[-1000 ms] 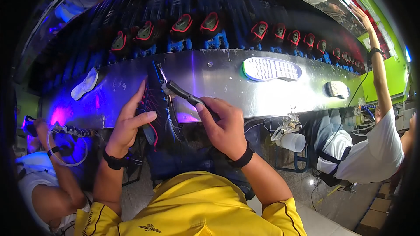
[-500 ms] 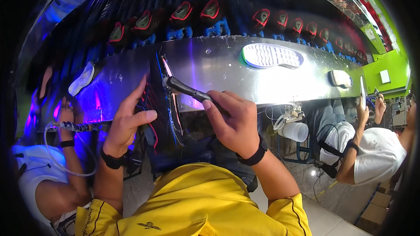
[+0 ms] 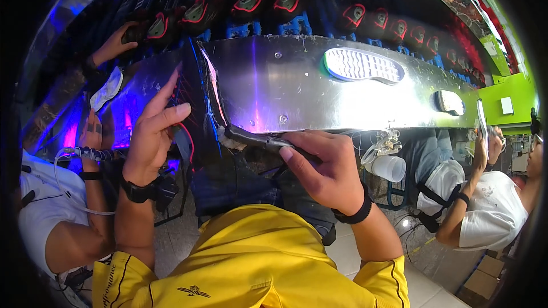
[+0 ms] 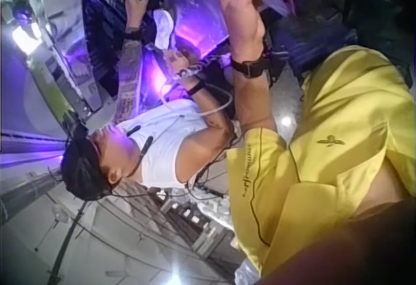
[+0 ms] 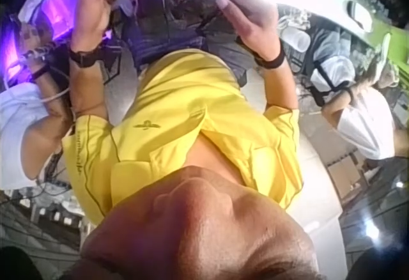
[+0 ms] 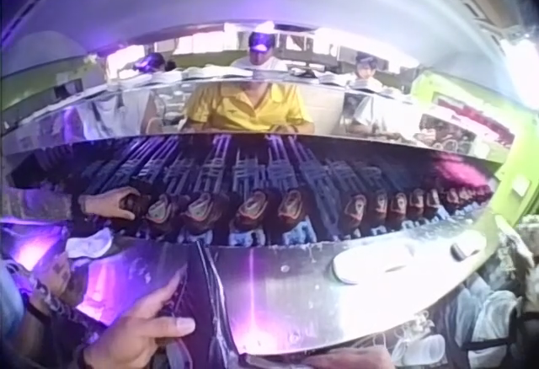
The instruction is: Applying glue or adhesive to the outer edges and soles of shoes on an assembly line using a brush.
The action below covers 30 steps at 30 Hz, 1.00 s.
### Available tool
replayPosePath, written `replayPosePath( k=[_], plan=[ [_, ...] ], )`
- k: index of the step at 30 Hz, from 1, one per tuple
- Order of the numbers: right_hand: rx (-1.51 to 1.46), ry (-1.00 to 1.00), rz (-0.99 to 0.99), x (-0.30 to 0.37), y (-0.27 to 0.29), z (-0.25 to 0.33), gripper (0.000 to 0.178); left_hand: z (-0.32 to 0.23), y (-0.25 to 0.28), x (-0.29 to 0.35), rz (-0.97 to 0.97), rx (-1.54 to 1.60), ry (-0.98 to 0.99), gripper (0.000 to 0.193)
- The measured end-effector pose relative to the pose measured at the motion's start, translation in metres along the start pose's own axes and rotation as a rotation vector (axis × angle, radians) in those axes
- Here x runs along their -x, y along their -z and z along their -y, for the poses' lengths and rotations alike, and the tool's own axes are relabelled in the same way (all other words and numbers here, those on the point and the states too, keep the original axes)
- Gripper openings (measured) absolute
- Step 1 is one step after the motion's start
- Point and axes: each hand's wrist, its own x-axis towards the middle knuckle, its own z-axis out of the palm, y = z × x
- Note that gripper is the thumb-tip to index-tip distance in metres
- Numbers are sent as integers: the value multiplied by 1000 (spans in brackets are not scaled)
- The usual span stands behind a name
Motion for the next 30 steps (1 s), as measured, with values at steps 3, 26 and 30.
replayPosePath(
  k=[3,26,30],
  plan=[
    [79,12,9,-1,8,7,20,-1,1,-2,-24,0,73,83],
    [409,452,-97,-56,61,26,21,11,-21,10,20,264,485,64],
    [334,428,-107,-59,62,13,21,21,-16,8,118,655,747,61]
  ],
)
